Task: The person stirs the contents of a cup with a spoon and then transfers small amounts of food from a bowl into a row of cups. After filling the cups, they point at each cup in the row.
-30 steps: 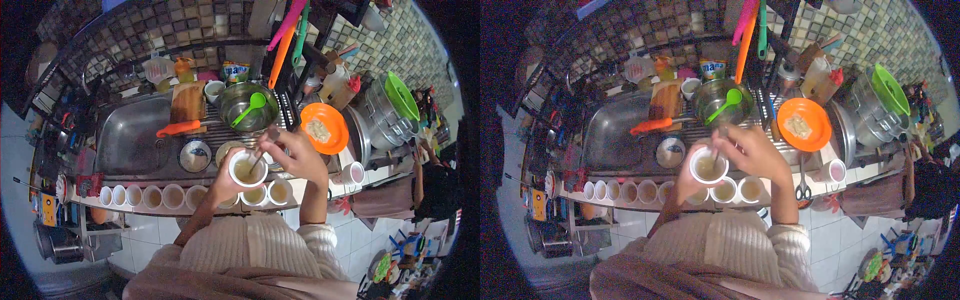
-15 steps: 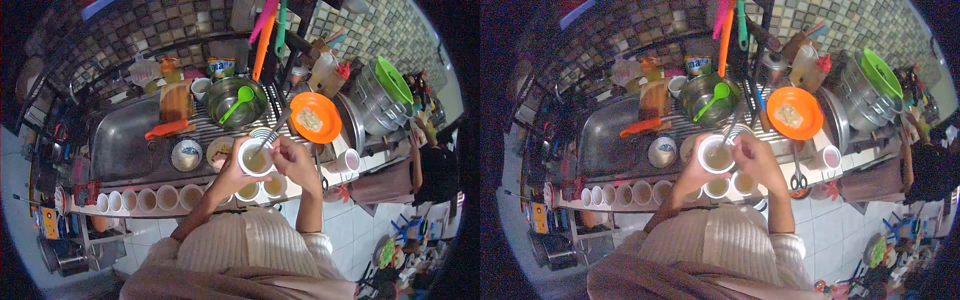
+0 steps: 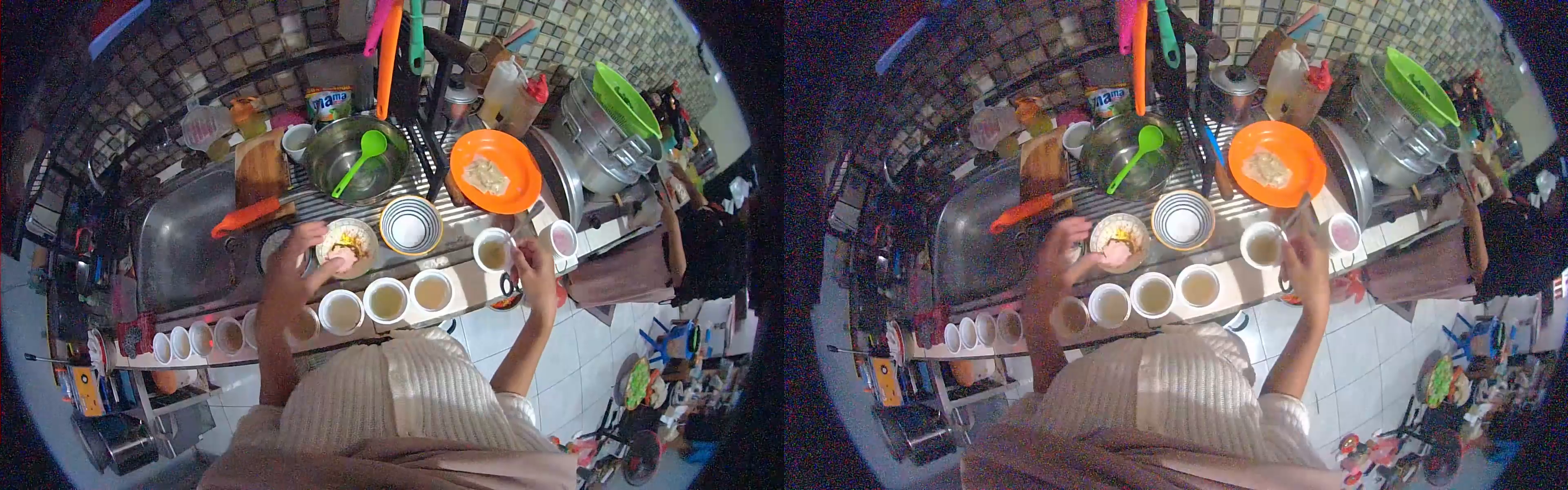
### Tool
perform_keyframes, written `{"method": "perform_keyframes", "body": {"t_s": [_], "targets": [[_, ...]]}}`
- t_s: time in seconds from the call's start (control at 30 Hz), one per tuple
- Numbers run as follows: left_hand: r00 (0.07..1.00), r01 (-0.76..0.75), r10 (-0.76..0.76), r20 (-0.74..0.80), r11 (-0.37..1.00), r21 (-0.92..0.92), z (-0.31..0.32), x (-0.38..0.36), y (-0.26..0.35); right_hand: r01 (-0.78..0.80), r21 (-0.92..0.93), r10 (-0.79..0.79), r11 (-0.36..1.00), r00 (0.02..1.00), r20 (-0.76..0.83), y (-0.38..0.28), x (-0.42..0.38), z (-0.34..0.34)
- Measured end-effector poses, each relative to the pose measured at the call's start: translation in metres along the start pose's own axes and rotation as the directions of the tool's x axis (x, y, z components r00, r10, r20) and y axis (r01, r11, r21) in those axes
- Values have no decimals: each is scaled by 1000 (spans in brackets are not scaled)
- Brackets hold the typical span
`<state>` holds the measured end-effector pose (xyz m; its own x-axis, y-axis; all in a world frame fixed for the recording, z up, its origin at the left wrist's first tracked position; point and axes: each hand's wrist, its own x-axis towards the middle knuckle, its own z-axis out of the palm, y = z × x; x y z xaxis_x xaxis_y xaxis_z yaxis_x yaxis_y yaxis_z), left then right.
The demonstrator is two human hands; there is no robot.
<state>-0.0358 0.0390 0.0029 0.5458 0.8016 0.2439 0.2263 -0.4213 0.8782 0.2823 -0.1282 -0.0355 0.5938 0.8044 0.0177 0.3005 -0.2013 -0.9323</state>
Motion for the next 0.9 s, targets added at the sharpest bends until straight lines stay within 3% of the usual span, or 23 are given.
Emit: {"method": "perform_keyframes", "body": {"t_s": [0.07,0.13,0.23,0.4,0.47,0.57,0.6,0.63,0.77,0.8,0.87,0.9], "targets": [[998,68,-68,15,997,-42,-12,-4,14,-31,4,31,1000,999,-24,28,-2,0],[974,193,-192,-124,981,0,-25,-13,23,-59,9,60,998,997,-41,35,-8,3],[963,223,-235,-134,970,-102,-52,-22,12,-110,57,112,992,993,-43,42,-14,9],[893,366,-361,-268,930,-33,-73,-46,26,-146,179,146,973,989,15,37,-17,9],[865,406,-397,-306,913,-37,-82,-56,19,-236,160,237,959,971,12,34,-18,6],[879,312,-279,-388,950,23,-98,-70,-3,-259,8,259,966,966,-27,21,-18,-1],[881,315,-218,-420,932,177,-102,-72,-1,-270,-93,264,958,962,-72,20,-19,-4],[884,319,-155,-442,890,325,-105,-74,-1,-176,-173,167,969,984,-64,27,-17,-10],[846,328,-120,-519,885,331,-121,-84,-13,-172,-233,147,957,982,-119,20,-17,-18],[837,365,-91,-540,827,427,-124,-87,-14,-177,-236,151,956,981,-124,23,-15,-23],[834,396,-63,-548,759,516,-127,-89,-17,-38,-310,-60,950,951,-302,30,-13,-31],[824,395,-57,-564,772,499,-128,-90,-19,-66,-203,-27,977,905,-424,26,-14,-34]]}}
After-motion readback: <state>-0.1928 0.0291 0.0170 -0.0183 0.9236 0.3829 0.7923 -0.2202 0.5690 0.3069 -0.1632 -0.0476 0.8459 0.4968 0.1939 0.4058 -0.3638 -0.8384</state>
